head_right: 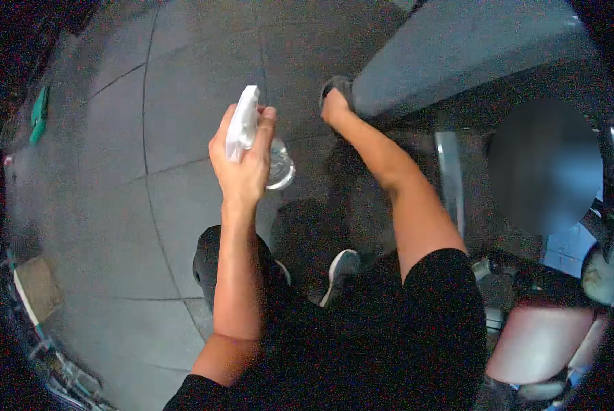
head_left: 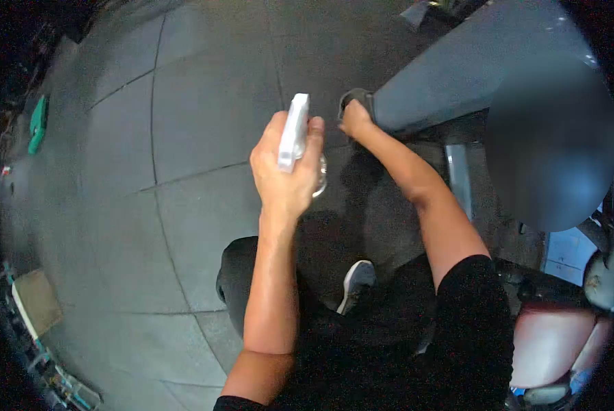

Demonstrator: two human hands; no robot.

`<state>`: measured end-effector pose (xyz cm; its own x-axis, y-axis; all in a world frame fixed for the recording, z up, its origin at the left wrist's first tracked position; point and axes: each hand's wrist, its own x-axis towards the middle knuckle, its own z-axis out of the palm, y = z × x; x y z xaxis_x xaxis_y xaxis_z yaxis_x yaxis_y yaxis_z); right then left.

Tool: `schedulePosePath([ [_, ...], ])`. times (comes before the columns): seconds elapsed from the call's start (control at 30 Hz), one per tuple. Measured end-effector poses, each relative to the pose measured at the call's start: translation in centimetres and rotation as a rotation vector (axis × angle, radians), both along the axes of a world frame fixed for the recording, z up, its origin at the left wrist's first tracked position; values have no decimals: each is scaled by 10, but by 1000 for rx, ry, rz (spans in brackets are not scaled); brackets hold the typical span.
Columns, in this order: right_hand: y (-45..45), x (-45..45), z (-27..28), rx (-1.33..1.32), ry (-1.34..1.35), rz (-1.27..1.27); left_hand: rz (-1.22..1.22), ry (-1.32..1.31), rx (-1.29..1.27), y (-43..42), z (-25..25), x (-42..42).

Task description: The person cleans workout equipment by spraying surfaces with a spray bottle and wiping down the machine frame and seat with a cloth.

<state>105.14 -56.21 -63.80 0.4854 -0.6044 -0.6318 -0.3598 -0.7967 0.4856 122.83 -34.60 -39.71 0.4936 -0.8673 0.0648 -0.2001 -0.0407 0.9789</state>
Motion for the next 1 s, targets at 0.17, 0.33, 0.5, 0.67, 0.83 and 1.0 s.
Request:
schedulePosePath([
  [0.17, 49, -47, 248, -417, -77, 443, -40, 114, -29, -33, -35, -1],
  [0.33, 61, -61, 606, -850, -664, 178, -66, 5, -49, -67, -65, -4],
  [0.5, 50, -89, 761, -1585, -373, 303, -33, -92, 21, -50, -76, 3],
  [0.67, 73, -61, 616, -1117, -584, -143, -63, -44, -67, -44, -69, 6],
  [0.83, 67, -58, 376, -811, -114, 385, -59, 13, -18, -41, -70, 5],
  [1.0, 67, -66, 118, -483, -244, 508, -133, 125, -59, -36, -66, 13],
])
